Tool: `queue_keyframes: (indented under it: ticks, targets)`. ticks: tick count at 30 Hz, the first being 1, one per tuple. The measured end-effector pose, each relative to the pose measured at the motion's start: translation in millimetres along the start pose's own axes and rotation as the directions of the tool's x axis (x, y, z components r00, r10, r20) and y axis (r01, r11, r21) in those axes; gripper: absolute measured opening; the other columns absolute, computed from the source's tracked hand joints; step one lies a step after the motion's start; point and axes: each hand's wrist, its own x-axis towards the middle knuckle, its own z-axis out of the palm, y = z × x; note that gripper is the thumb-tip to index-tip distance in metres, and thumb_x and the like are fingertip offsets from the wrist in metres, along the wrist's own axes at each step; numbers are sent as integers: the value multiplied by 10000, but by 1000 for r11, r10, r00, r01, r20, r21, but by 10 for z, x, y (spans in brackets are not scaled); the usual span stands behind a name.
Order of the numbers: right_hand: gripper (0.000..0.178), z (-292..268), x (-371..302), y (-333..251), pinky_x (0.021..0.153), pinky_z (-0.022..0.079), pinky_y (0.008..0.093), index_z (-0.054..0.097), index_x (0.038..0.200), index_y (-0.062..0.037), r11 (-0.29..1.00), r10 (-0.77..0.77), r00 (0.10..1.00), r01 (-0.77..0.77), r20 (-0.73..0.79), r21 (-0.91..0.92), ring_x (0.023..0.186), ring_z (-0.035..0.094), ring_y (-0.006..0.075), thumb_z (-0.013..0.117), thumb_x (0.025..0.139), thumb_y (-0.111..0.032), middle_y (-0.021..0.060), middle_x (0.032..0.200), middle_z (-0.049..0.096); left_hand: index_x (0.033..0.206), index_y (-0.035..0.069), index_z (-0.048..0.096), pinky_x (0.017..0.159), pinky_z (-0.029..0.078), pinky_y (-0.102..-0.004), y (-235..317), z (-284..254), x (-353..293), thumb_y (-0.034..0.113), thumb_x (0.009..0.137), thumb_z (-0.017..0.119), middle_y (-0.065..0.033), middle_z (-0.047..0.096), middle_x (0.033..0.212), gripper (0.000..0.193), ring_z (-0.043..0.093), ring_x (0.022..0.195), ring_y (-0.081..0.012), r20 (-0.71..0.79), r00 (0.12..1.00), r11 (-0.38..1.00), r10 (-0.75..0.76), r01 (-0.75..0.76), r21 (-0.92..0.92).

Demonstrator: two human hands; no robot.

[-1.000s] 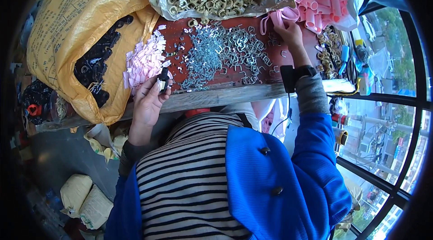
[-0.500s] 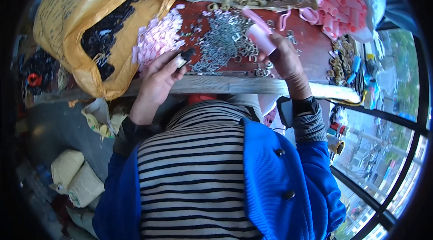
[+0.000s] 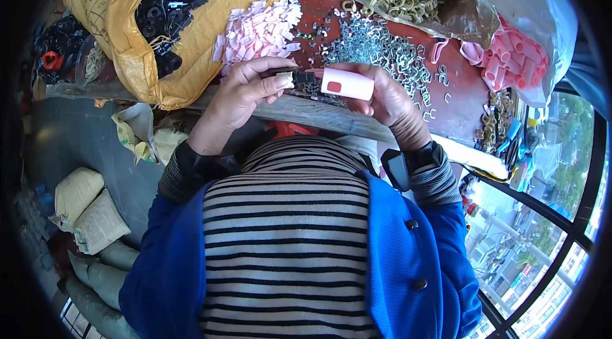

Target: The person picks up a black component and a pink sleeve, fits the component into the sleeve, and then attaches a small metal clip to the assembly. They repeat this process multiple times, eventually placing a finished item into a white bag.

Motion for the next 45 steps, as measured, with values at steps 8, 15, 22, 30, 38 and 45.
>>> queue_keyframes:
  ticks: [8, 15, 22, 30, 38, 45]
  targets:
    - [744, 98, 76, 148, 401, 329, 181, 436, 1073, 80, 995, -84, 984, 91, 158, -43, 399, 395, 67, 490, 714, -569, 16, 503, 470, 977, -7, 550, 490, 372, -153, 10, 53, -6, 114, 744, 603, -12, 545, 682, 268, 454, 547, -38, 15, 999, 981, 33, -35, 191]
    - [706, 124, 75, 162, 402, 320, 194, 474, 1033, 73, 997, -50, 994, 56, 92, -60, 401, 375, 79, 471, 731, -565, 12, 484, 446, 944, -25, 550, 506, 394, -165, -65, 14, 5, 115, 739, 612, -17, 549, 683, 256, 472, 559, -45, 1, 1000, 987, -17, 17, 158]
    - [624, 134, 103, 195, 411, 325, 219, 495, 960, 43, 998, -53, 998, 55, 42, -29, 395, 361, 90, 464, 751, -544, 15, 477, 432, 931, -41, 546, 508, 407, -176, -54, -22, 71, 113, 745, 606, -26, 548, 676, 249, 485, 561, -52, 14, 995, 990, -97, 95, 108]
    - [514, 153, 171, 197, 437, 338, 235, 498, 870, -10, 971, 70, 995, -85, 73, 222, 387, 362, 98, 459, 772, -513, 21, 471, 430, 927, -47, 546, 509, 413, -179, 79, -58, 132, 126, 753, 600, -33, 549, 670, 252, 493, 550, -62, 48, 989, 970, -141, 128, 208]
    - [455, 287, 172, 76, 482, 358, 232, 496, 971, -16, 1000, 28, 999, -28, -16, -3, 464, 420, 104, 404, 826, -437, 36, 556, 473, 977, -32, 523, 531, 430, -180, 31, 27, 118, 138, 770, 579, -46, 558, 746, 274, 516, 597, -74, -37, 990, 990, -134, 135, 36]
    - [553, 343, 165, 12, 736, 397, 309, 390, 1166, 0, 272, -700, 710, 363, 75, -891, 835, 489, 200, 378, 818, -429, 152, 986, 490, 1070, 7, 464, 588, 465, -200, 74, 69, 72, 159, 766, 583, -62, 531, 881, 360, 539, 704, -104, -155, 985, 994, -81, 69, -79]
